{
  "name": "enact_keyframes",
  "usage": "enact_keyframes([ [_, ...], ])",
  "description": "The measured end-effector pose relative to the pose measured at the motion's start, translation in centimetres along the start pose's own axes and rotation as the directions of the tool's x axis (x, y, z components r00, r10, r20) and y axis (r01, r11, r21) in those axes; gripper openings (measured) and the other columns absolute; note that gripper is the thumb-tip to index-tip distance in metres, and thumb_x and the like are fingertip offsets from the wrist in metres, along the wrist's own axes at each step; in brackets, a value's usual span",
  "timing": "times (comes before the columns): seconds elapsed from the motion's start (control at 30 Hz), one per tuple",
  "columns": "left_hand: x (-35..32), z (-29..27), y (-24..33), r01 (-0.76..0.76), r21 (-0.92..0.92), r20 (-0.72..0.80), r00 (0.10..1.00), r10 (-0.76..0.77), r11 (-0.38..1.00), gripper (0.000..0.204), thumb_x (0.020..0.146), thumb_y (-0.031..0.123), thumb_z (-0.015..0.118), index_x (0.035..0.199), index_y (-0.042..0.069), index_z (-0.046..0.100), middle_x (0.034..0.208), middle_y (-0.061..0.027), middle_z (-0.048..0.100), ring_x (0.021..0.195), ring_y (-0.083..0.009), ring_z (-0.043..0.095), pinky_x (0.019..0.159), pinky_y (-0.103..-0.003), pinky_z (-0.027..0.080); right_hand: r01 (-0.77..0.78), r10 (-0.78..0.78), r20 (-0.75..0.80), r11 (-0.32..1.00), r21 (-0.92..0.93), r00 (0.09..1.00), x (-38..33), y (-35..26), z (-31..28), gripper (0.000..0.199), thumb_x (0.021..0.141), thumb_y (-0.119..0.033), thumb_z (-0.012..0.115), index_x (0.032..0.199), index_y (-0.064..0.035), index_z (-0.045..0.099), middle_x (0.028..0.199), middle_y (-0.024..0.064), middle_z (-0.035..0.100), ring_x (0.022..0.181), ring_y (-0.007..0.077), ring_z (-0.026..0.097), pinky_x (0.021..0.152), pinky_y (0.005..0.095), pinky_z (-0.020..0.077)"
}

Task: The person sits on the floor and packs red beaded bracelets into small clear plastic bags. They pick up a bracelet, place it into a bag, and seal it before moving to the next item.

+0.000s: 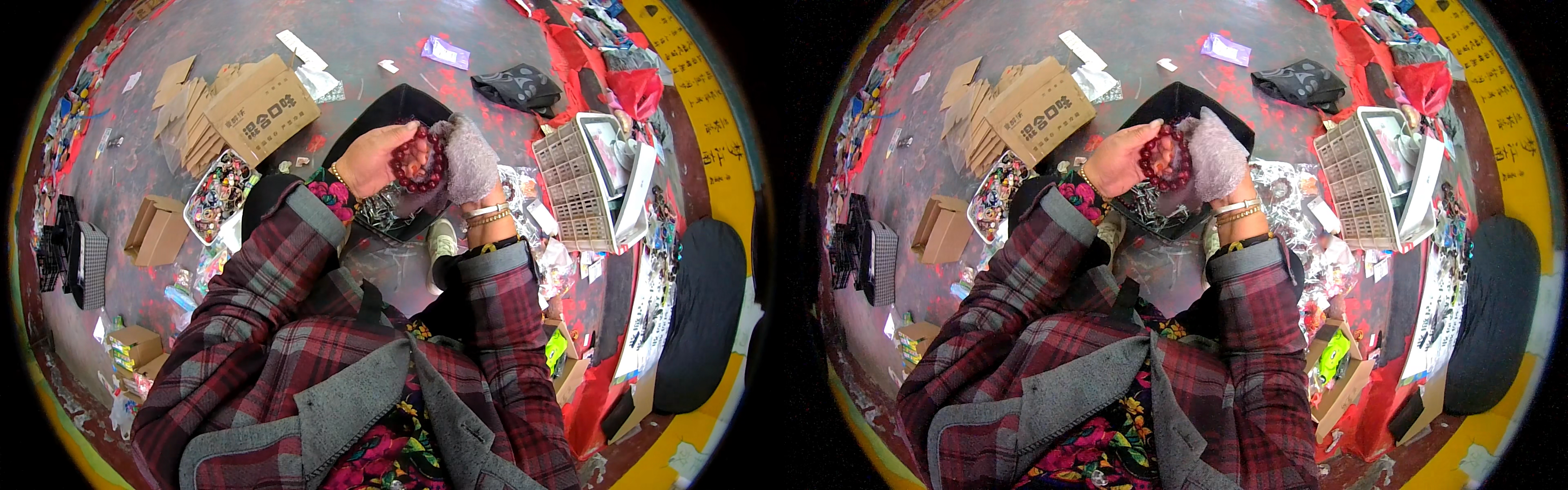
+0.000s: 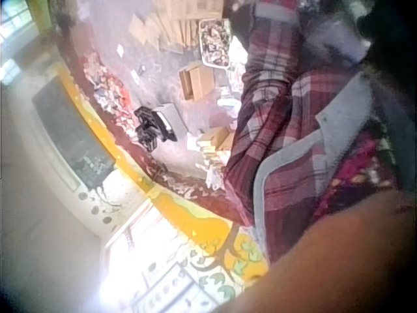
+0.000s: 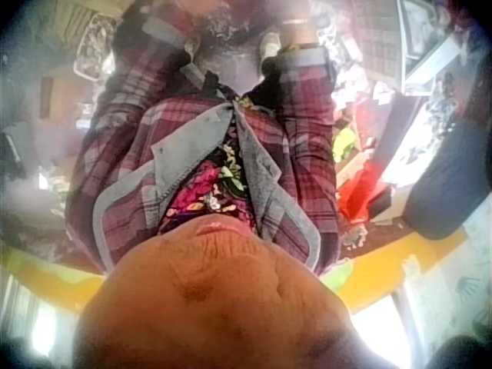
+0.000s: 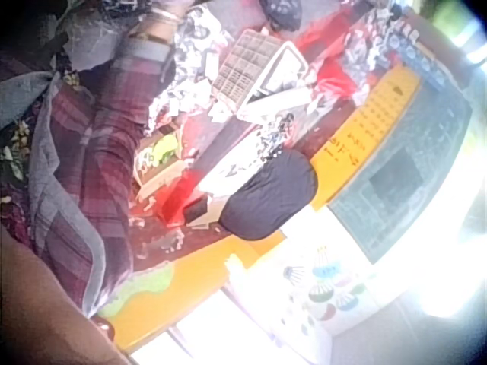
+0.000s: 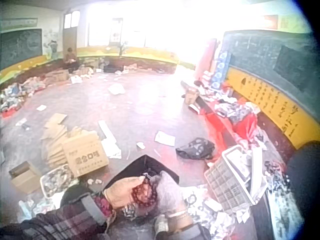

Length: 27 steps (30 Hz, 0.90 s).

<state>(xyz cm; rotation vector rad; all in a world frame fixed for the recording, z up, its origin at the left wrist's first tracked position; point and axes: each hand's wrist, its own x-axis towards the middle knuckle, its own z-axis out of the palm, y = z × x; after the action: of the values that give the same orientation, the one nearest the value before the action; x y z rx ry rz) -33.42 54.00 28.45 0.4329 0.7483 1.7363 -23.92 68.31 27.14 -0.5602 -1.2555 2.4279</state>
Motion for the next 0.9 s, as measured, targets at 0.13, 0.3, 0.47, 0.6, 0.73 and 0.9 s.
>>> enact_keyframes([
  [0.13, -0.3, 0.0, 0.1, 0.012, 0.042, 0.009, 1.0, -0.013, 0.999, 0.032, 0.093, 0.029, 0.043, 0.084, 0.003, 0.058, 0.077, -0.006, 0.06, 0.067, -0.0146, 0.056, 0.064, -0.027, 0.045, 0.012, -0.001, 0.242, 0.999, -0.042, 0.97, -0.9, -0.5, -0.4, 0.024, 0.087, -0.009, 0.049, 0.109, -0.0016, 0.053, 0.094, 0.0081, 0.06, 0.082, 0.017, 0.059, 0.069, 0.0261, 0.0486],
  [0.3, 0.0, -0.7, -0.4, 0.085, 0.162, 0.064, 0.993, -0.097, 0.983, 0.031, 0.092, 0.028, 0.044, 0.085, 0.002, 0.058, 0.078, -0.0062, 0.06, 0.066, -0.0138, 0.056, 0.062, -0.027, 0.046, 0.151, -0.076, 0.246, 0.941, -0.302, 0.966, -1.3, -0.8, -0.2, 0.021, 0.087, -0.009, 0.05, 0.105, -0.0002, 0.055, 0.09, 0.0088, 0.061, 0.079, 0.0168, 0.06, 0.068, 0.0251, 0.0481],
  [0.47, 0.0, -0.6, -0.4, 0.078, 0.104, 0.038, 0.996, -0.082, 0.991, 0.027, 0.092, 0.026, 0.046, 0.084, 0.002, 0.058, 0.076, -0.0055, 0.06, 0.065, -0.0136, 0.056, 0.06, -0.027, 0.046, 0.193, -0.162, 0.122, 0.93, -0.312, 0.979, -0.6, 0.0, -0.6, 0.025, 0.09, -0.017, 0.046, 0.106, -0.0012, 0.055, 0.091, 0.0073, 0.059, 0.079, 0.0151, 0.058, 0.07, 0.0289, 0.0477],
  [0.6, 0.0, -0.1, -0.2, 0.027, -0.027, -0.008, 1.0, -0.027, 0.999, 0.026, 0.091, 0.025, 0.047, 0.084, 0.003, 0.058, 0.076, -0.0052, 0.06, 0.065, -0.0137, 0.056, 0.061, -0.028, 0.047, -0.036, 0.017, 0.095, 0.98, 0.194, 0.995, -1.0, -0.5, -0.9, 0.023, 0.088, -0.011, 0.049, 0.107, -0.0005, 0.055, 0.1, 0.0072, 0.059, 0.088, 0.016, 0.058, 0.076, 0.0279, 0.0481],
  [0.73, 0.0, -0.5, -0.3, 0.012, 0.02, 0.024, 1.0, -0.012, 1.0, 0.026, 0.092, 0.025, 0.046, 0.085, 0.003, 0.058, 0.076, -0.0047, 0.06, 0.064, -0.0132, 0.056, 0.061, -0.027, 0.047, 0.035, -0.015, 0.236, 0.996, -0.082, 0.972, -2.3, -1.7, 1.2, 0.02, 0.086, -0.009, 0.05, 0.104, -0.0023, 0.057, 0.087, 0.007, 0.061, 0.074, 0.0172, 0.06, 0.064, 0.0268, 0.0488],
  [0.9, 0.1, -0.1, -0.4, 0.074, 0.167, 0.009, 0.997, -0.077, 0.983, 0.029, 0.091, 0.028, 0.048, 0.079, 0.004, 0.059, 0.069, -0.0035, 0.06, 0.058, -0.0114, 0.056, 0.056, -0.023, 0.045, 0.142, -0.125, 0.098, 0.971, -0.191, 0.987, -2.0, -0.5, 0.6, 0.013, 0.086, -0.008, 0.052, 0.096, -0.0041, 0.059, 0.081, 0.0056, 0.061, 0.066, 0.0144, 0.058, 0.058, 0.0265, 0.0477],
])
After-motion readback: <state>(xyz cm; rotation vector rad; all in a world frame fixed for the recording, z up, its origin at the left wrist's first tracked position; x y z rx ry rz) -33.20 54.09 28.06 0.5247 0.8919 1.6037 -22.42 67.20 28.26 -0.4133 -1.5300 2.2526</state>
